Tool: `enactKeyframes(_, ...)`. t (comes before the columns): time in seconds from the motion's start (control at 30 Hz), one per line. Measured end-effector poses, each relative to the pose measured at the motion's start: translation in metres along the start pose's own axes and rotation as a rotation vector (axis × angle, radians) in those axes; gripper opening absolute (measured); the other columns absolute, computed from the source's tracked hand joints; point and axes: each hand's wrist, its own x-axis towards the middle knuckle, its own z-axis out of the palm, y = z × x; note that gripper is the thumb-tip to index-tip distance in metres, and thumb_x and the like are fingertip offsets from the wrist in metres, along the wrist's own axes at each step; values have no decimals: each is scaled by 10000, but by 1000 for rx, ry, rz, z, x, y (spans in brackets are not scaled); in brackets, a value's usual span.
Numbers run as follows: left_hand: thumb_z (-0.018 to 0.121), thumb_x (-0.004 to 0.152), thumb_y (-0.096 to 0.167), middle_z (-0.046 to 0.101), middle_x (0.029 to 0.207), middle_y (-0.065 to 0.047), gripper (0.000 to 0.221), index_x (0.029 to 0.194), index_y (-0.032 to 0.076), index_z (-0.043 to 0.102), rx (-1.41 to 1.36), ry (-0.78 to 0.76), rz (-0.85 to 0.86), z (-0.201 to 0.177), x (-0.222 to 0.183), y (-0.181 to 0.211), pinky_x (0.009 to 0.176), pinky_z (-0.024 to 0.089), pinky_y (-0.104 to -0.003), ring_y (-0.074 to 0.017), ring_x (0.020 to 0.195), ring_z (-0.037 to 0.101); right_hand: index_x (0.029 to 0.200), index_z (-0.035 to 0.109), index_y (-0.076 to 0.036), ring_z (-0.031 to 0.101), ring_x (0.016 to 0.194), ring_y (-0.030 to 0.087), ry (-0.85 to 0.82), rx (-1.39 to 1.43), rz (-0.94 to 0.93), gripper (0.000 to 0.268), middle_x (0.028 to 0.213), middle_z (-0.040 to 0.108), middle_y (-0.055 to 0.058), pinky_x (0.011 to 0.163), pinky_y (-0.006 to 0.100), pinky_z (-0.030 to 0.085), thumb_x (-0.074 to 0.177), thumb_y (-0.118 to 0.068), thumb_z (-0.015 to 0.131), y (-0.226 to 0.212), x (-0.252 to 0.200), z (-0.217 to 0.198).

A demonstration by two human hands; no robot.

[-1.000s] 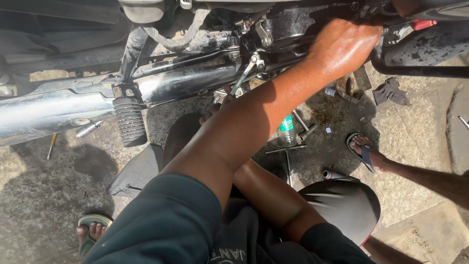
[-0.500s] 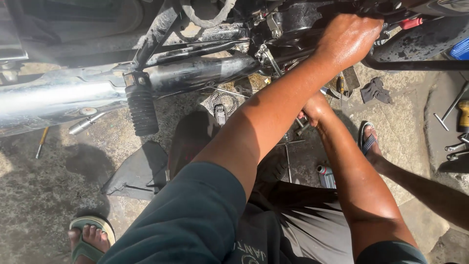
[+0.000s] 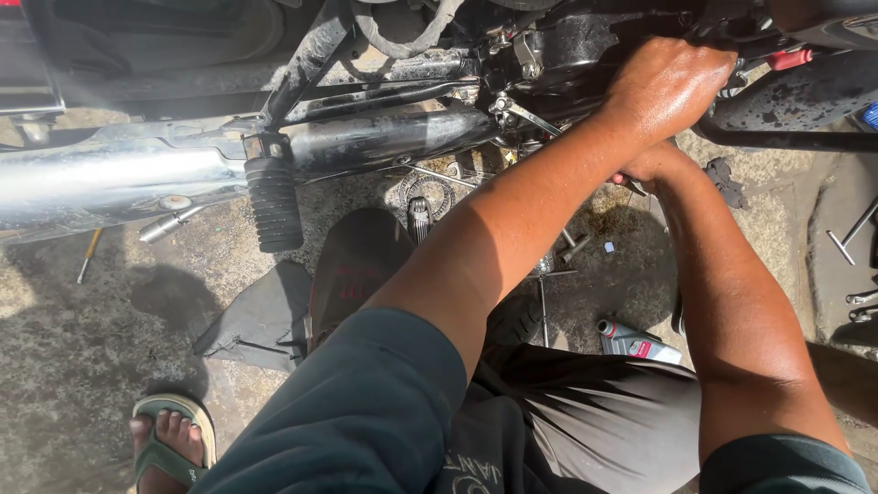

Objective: Repairing or maintaining motorcycle components using hand tools in an outdoor environment.

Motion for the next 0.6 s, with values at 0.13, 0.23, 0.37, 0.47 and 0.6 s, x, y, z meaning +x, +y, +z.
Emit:
enactKeyframes(0.13, 664, 797, 108, 745, 699, -82, 158, 935, 102, 742, 16, -2, 5, 17, -3, -3, 565, 591, -371, -211, 652, 761, 711, 560, -55, 407, 498, 88, 22, -77, 33, 230, 591, 480, -16, 420, 277, 288, 877, -116, 707, -14, -11, 10)
enactKeyframes(0.23, 660, 811, 94, 742, 692, -89, 152, 940, 93, 742, -10, 0, 6, 16, -2, -2, 539, 586, -365, -207, 635, 759, 710, 563, -82, 394, 474, 90, 60, -48, 55, 230, 562, 476, -29, 406, 285, 288, 873, -167, 701, -26, -23, 26)
enactKeyframes(0.37, 662, 791, 92, 736, 671, -87, 154, 924, 100, 740, 9, -23, 13, 11, -1, 0, 535, 585, -378, -221, 625, 759, 672, 512, -109, 359, 437, 114, 27, 18, 54, 258, 503, 402, -16, 399, 306, 244, 859, -208, 660, -14, -17, 29)
enactKeyframes(0.47, 671, 810, 121, 730, 677, -93, 74, 858, 107, 725, 4, -41, 18, 7, -1, 0, 555, 589, -387, -235, 656, 761, 630, 453, -69, 342, 431, 155, -29, -202, 305, 382, 501, 407, 8, 401, 343, 199, 901, -245, 655, -19, -16, 30)
enactKeyframes(0.6, 674, 762, 102, 723, 644, -96, 102, 850, 92, 726, -83, 35, 39, -4, 0, 1, 526, 583, -393, -248, 616, 754, 682, 433, -95, 343, 469, 115, -38, -189, 472, 376, 541, 408, -4, 422, 310, 214, 953, -266, 631, 2, -23, 58)
